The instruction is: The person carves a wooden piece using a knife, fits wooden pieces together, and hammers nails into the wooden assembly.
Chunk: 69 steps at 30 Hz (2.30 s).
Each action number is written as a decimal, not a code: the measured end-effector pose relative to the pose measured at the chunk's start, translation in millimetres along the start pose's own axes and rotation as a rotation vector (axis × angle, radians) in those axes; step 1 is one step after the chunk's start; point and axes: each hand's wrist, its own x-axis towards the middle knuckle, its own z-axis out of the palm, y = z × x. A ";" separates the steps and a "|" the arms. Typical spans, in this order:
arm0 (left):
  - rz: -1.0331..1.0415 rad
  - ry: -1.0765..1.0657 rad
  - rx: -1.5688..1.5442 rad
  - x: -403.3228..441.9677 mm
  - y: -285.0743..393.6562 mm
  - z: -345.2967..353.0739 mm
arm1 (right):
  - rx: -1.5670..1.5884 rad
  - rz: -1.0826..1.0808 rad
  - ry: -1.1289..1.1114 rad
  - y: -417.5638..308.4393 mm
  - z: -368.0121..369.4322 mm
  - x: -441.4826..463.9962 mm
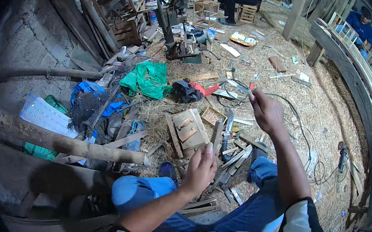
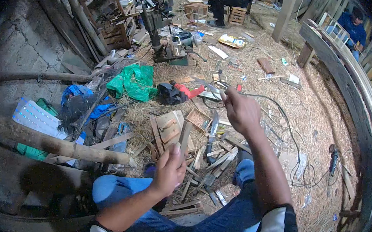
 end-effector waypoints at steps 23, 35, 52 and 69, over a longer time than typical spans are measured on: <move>-0.023 -0.014 -0.117 9.6 3.5 -3.0 | 0.136 -0.244 -0.044 -13.1 40.5 -34.4; -0.003 -0.021 -0.144 7.6 16.6 -15.8 | 0.359 -0.299 -0.130 -55.6 5.4 -35.3; -0.276 -0.106 -0.345 -0.9 9.4 -17.6 | 0.016 -0.138 -0.181 -18.5 52.5 -32.4; -0.142 0.100 -0.090 8.0 7.2 -15.4 | 0.117 -0.366 -0.112 -76.5 24.2 -47.2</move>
